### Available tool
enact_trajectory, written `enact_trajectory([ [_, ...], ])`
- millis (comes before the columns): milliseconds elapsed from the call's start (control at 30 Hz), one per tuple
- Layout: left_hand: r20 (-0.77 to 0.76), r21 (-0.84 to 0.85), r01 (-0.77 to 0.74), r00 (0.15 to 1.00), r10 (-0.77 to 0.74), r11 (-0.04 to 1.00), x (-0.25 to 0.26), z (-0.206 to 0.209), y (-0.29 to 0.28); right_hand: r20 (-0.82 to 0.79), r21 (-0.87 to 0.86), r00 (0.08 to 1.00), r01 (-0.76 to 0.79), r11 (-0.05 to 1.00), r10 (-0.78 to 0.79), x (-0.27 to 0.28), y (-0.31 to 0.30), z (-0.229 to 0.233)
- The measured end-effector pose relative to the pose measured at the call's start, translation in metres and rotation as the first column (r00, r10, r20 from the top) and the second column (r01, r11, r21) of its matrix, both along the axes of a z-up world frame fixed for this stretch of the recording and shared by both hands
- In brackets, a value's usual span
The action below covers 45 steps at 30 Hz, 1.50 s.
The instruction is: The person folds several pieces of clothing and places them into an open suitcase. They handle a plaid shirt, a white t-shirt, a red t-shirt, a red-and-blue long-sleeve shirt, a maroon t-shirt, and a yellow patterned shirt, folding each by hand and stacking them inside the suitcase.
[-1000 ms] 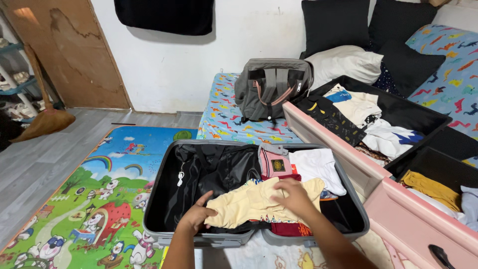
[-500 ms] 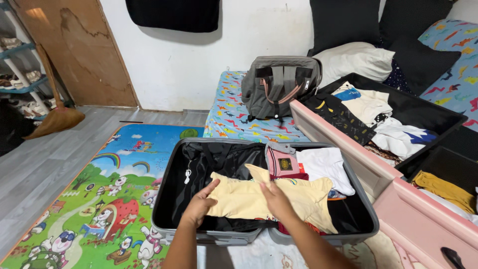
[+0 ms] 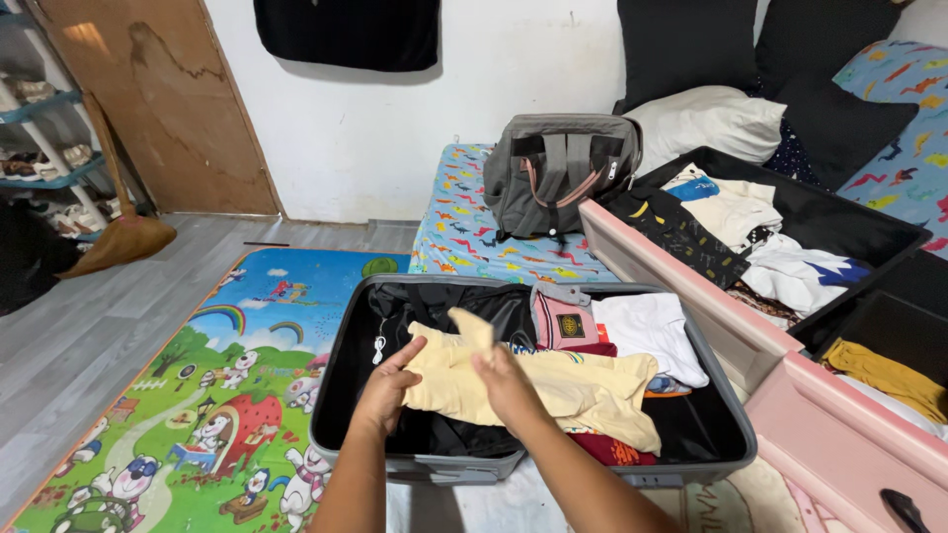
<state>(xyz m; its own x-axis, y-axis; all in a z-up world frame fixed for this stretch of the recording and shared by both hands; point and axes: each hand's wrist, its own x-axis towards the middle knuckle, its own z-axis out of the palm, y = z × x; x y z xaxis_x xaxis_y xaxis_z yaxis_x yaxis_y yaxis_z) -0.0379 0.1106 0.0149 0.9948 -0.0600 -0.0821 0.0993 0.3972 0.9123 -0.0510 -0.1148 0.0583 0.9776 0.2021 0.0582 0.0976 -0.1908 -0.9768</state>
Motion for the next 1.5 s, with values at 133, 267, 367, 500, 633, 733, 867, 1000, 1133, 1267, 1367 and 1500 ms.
enact_trajectory([
  [133, -0.034, -0.072, 0.000, 0.999, -0.002, 0.997, -0.002, -0.005, -0.005, 0.412, -0.365, 0.824, -0.243, 0.899, 0.390, -0.011, -0.006, -0.016],
  [267, -0.014, -0.052, 0.001, 1.000, -0.002, 0.999, -0.005, -0.002, -0.006, 0.313, -0.317, 0.858, -0.309, 0.897, 0.407, -0.014, -0.022, -0.038],
  [367, -0.017, -0.049, -0.011, 1.000, 0.010, 0.999, -0.006, 0.001, -0.009, 0.217, -0.178, 0.969, -0.081, 0.981, 0.120, -0.002, -0.043, -0.050],
  [500, -0.003, 0.042, -0.037, 0.999, 0.038, 0.998, 0.012, 0.016, -0.029, 0.027, 0.115, 0.999, -0.023, 0.993, 0.020, 0.023, -0.080, -0.048],
  [633, 0.022, 0.209, -0.040, 0.999, 0.036, 0.977, 0.044, 0.038, -0.083, -0.154, 0.404, 0.976, -0.081, 0.911, 0.155, 0.029, -0.102, -0.029],
  [733, 0.068, 0.313, 0.054, 0.995, -0.079, 0.948, 0.053, 0.056, -0.132, -0.280, 0.496, 0.932, -0.067, 0.866, 0.233, 0.029, -0.111, -0.013],
  [867, 0.104, 0.355, 0.149, 0.975, -0.197, 0.923, 0.041, 0.067, -0.192, -0.309, 0.466, 0.942, 0.030, 0.884, 0.131, 0.045, -0.131, -0.008],
  [1000, -0.135, 0.121, 0.340, 0.936, -0.324, 0.933, 0.030, 0.056, -0.211, -0.218, 0.299, 0.974, 0.000, 0.954, 0.069, 0.048, -0.153, -0.026],
  [1133, 0.331, 0.658, -0.302, 0.939, 0.095, 0.690, 0.019, 0.027, -0.207, -0.357, 0.162, 0.926, 0.193, 0.968, -0.125, 0.036, -0.151, -0.035],
  [1267, 0.386, 0.786, -0.504, 0.852, 0.353, 0.358, 0.017, 0.005, -0.192, -0.213, 0.185, 0.966, 0.187, 0.965, -0.146, 0.031, -0.137, -0.029],
  [1367, 0.071, 0.745, -0.361, 0.879, 0.471, 0.561, 0.026, -0.006, -0.175, -0.166, 0.312, 0.982, 0.137, 0.940, -0.088, 0.039, -0.121, -0.029],
  [1500, -0.202, 0.629, -0.176, 0.904, 0.378, 0.757, 0.042, -0.028, -0.158, -0.131, 0.294, 0.987, 0.129, 0.947, -0.094, 0.050, -0.108, -0.043],
])
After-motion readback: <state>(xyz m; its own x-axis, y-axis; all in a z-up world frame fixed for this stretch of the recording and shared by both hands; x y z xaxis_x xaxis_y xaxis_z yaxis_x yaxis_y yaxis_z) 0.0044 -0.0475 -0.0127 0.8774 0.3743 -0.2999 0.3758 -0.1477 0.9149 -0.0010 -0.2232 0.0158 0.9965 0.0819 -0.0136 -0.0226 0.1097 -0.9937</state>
